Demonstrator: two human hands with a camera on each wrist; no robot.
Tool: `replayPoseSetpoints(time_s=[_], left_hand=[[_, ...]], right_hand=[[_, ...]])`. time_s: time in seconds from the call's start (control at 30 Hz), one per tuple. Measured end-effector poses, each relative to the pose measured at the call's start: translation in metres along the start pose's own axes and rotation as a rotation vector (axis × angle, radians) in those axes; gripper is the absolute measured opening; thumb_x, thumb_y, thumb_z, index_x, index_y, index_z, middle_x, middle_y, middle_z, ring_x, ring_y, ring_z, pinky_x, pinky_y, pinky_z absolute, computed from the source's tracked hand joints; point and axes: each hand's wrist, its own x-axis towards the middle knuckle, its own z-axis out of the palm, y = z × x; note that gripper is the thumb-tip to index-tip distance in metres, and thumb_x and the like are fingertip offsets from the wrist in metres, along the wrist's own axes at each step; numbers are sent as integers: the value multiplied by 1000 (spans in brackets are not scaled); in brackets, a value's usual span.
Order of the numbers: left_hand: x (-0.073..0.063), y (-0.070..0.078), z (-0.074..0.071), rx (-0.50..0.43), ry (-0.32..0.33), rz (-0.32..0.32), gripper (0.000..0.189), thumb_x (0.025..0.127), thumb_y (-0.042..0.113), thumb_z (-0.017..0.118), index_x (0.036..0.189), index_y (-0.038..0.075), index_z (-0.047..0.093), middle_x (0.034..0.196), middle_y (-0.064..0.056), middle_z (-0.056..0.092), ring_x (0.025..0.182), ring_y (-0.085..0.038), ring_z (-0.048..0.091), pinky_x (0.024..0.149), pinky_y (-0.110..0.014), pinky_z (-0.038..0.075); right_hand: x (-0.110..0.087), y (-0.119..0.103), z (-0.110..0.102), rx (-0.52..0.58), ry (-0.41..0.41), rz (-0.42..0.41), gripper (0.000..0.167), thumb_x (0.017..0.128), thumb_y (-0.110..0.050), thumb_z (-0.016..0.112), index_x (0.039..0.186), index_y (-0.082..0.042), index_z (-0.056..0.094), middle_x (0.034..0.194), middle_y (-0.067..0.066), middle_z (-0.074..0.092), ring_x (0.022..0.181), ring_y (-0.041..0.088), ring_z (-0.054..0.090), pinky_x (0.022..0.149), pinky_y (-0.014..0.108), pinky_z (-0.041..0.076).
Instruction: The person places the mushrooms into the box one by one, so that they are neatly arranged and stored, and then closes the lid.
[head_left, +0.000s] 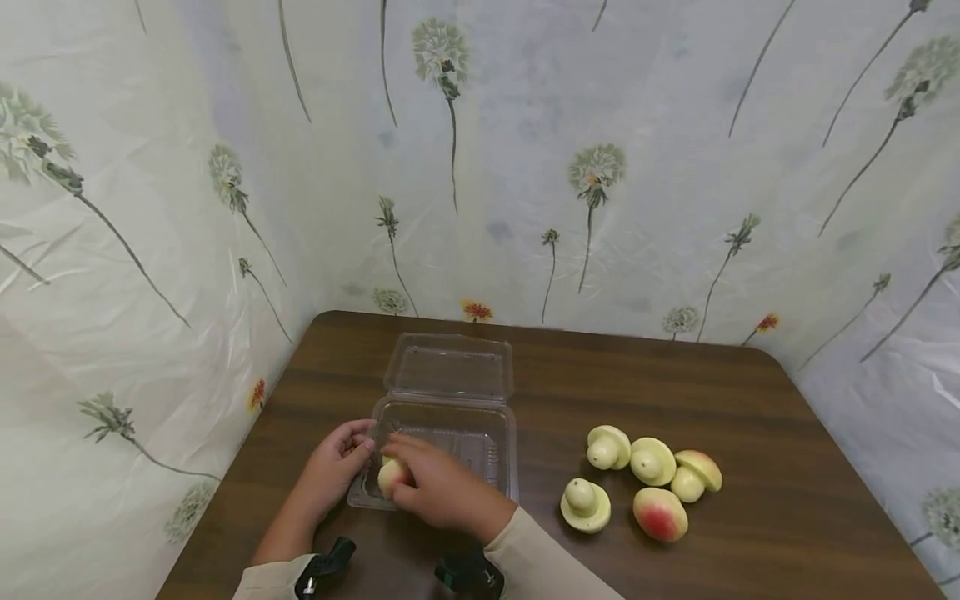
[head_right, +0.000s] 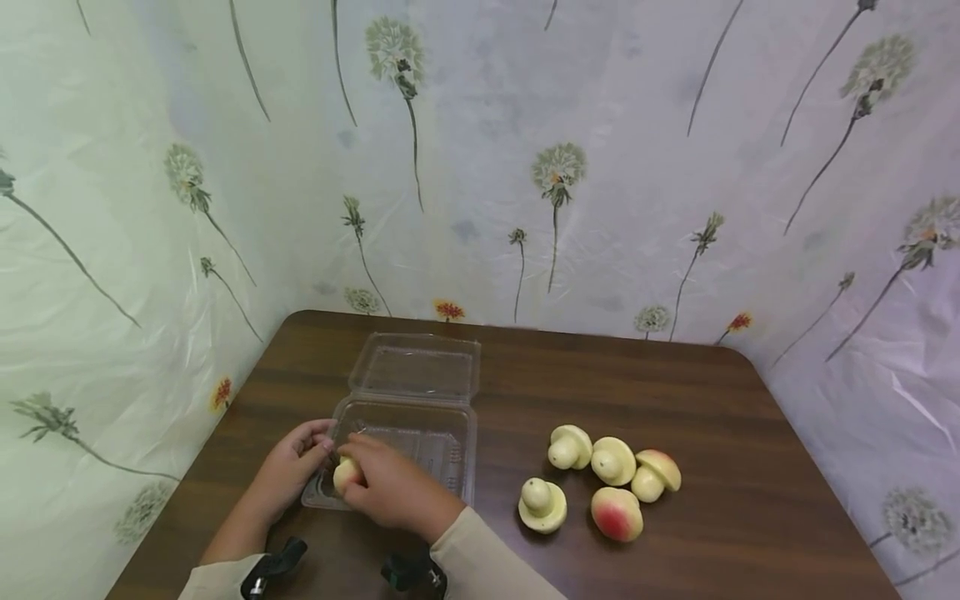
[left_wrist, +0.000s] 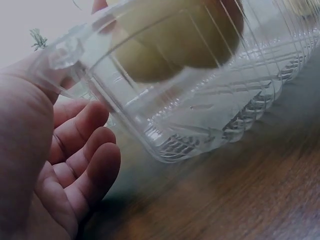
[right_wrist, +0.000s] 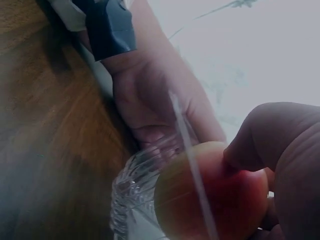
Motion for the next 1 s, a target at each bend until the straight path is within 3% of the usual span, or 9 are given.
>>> replayPoseSetpoints(time_s=[0.33,0.53,0.73,1.0], left_hand=[[0,3,1,23,-22,13,37,104,15,65,137,0,61,106,-19,66,81,-12,61,74,-25,53],[0,2,1,15,-22,7,39,104,15,65,139,0,59,103,-17,64,78,-11,59,71,-25,51],[-1,3,1,22,-27,2,39,104,16,65,140,0,59,105,-15,65,81,-12,60,74,-25,51],[-1,3,0,48,-20,1,38,104,17,65,138,0,61,106,-14,67,84,-11,61,76,-25,51]], right_hand=[[1,6,8,-2,-87,14,49,98,-14,60,145,-3,55,155,15,51,142,22,50,115,36,44],[2,7,9,48,-137,58,53,101,-16,56,152,-6,49,162,13,44,150,28,41,120,44,38],[4,8,9,74,-144,48,59,103,-16,54,159,-4,39,165,14,39,153,27,37,122,43,35],[4,9,10,135,-146,76,66,102,-17,55,163,-4,31,163,13,40,148,20,41,120,40,38]])
